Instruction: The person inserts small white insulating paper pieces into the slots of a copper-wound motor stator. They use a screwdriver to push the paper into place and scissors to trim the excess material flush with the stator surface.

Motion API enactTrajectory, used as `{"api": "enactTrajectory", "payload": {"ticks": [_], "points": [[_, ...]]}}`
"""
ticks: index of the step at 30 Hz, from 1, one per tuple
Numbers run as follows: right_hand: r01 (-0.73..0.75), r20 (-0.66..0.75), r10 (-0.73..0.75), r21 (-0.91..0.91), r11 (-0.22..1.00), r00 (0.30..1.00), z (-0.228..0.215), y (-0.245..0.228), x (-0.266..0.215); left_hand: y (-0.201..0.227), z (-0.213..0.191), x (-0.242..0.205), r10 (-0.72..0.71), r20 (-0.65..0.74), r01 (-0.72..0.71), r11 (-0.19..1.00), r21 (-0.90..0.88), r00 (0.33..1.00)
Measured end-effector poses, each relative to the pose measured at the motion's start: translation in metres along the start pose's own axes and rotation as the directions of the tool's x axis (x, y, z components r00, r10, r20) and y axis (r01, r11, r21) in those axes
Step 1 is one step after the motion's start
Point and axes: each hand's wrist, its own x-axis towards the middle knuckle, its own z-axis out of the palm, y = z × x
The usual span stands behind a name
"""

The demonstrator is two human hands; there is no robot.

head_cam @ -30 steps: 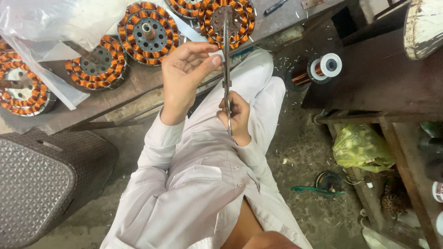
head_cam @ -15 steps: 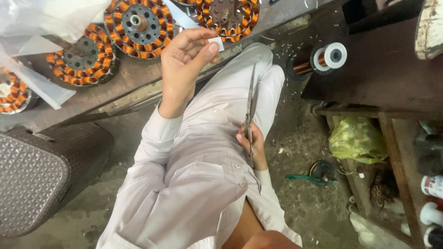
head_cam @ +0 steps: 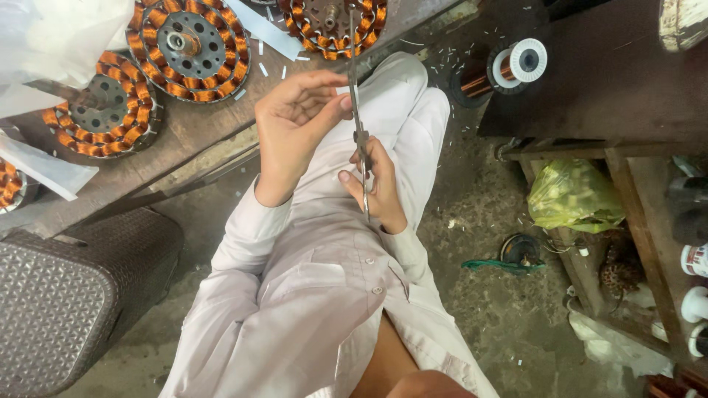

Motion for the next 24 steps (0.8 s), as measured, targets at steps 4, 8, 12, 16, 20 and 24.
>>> {"api": "enactTrajectory", "payload": {"ticks": [4, 8, 12, 16, 20, 24], "points": [[0.017, -0.028, -0.016, 0.048, 0.999, 0.999, 0.001, 0.002, 0.005, -0.004, -0.004, 0.003, 0.023, -0.006, -0.023, 1.0, 0.022, 1.0], [-0.028, -0.09, 0.035, 0.071, 0.997, 0.995, -0.002, 0.01, 0.002, -0.004, -0.006, 0.006, -0.012, -0.012, 0.012, 0.997, 0.074, 1.0], [0.045, -0.155, -0.051, -0.041, 0.998, 0.987, -0.002, 0.027, -0.01, -0.005, -0.004, 0.009, -0.021, -0.01, 0.021, 1.0, 0.011, 1.0], [-0.108, -0.081, 0.112, 0.056, 0.993, 0.99, -0.018, 0.057, -0.03, -0.007, -0.005, 0.011, -0.008, -0.049, 0.005, 0.998, -0.061, 0.999], [-0.137, 0.047, 0.146, -0.147, 0.98, 0.988, -0.056, 0.08, -0.067, -0.006, -0.014, 0.015, 0.029, -0.076, -0.032, 0.998, -0.044, 0.997], [-0.105, 0.197, 0.294, -0.64, 0.761, 0.935, -0.089, 0.082, -0.089, -0.012, -0.015, 0.021, -0.025, -0.065, 0.028, 0.999, 0.046, 0.998]]}}
